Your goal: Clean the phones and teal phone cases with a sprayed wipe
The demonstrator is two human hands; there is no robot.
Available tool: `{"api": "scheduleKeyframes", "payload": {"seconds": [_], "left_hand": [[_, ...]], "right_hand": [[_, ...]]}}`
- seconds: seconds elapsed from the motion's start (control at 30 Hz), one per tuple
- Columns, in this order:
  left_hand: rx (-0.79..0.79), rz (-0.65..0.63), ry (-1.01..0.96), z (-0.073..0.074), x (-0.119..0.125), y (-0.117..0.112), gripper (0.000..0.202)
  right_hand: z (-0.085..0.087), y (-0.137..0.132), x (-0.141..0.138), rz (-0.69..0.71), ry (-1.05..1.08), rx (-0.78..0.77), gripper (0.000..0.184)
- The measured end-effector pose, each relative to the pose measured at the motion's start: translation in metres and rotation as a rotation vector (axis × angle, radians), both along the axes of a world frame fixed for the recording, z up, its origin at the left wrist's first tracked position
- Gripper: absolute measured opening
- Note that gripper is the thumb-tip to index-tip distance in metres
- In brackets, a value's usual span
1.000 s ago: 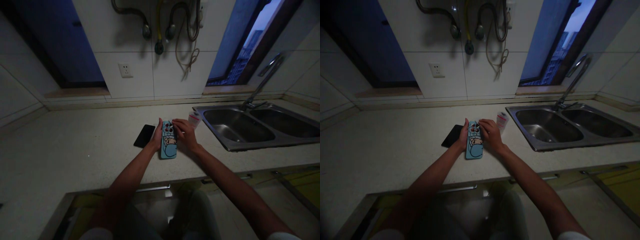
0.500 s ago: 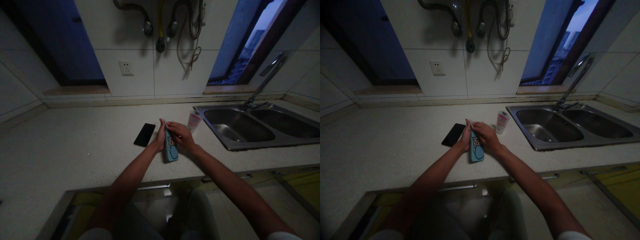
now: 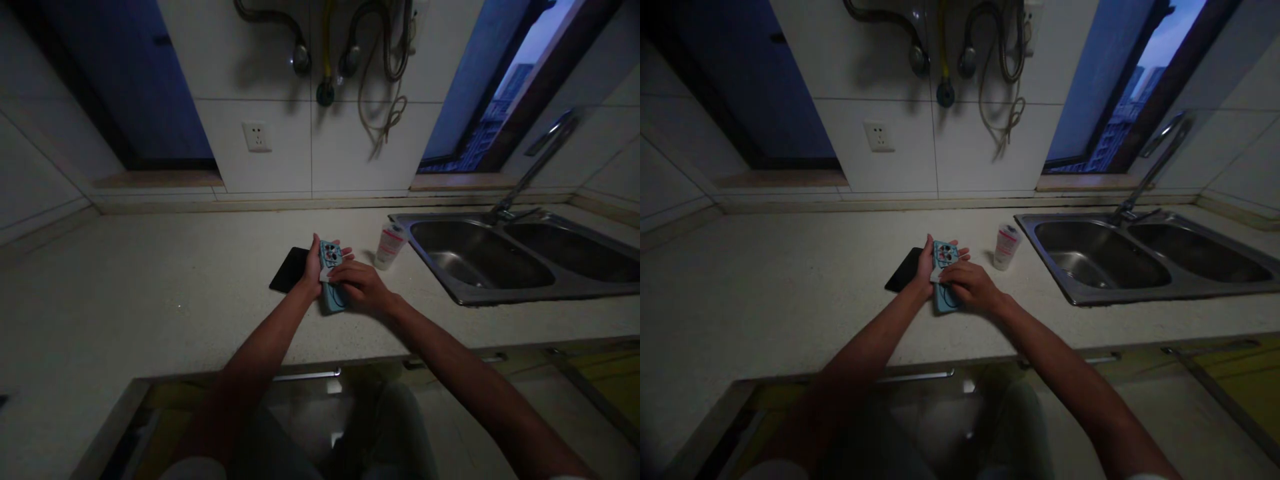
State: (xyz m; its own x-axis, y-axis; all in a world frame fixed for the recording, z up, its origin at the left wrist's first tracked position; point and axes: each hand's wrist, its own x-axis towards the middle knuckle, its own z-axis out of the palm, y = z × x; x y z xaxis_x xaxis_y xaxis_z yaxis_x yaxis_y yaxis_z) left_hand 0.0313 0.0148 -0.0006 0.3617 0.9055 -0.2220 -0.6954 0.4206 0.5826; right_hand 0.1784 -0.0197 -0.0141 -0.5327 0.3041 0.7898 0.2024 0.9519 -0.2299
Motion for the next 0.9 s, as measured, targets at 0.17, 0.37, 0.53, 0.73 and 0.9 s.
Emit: {"api": "scheduleKeyframes", "payload": {"seconds": [0.17, 0.37, 0.53, 0.73, 0.9], "left_hand": [[0.038, -0.031, -0.047, 0.002, -0.006, 0.001, 0.068], [0.047, -0.084, -0.088, 0.002, -0.007, 0.001, 0.067], [0.049, -0.101, -0.090, 0.005, -0.005, -0.002, 0.067], [-0.022, -0.154, -0.064, 0.008, -0.001, -0.006, 0.048], [-0.073, -0.130, -0.015, 0.003, 0.004, -0.007, 0.054]], "right_hand": [[-0.008, 0.006, 0.004, -0.123, -0.085, -0.003, 0.024], [-0.012, 0.016, 0.011, -0.393, -0.085, -0.095, 0.021], [-0.011, 0.018, 0.014, -0.502, 0.006, -0.169, 0.022], [-0.013, 0.019, 0.004, -0.566, 0.134, -0.235, 0.028], [-0.019, 0.024, -0.003, -0.519, 0.085, -0.196, 0.035]]}}
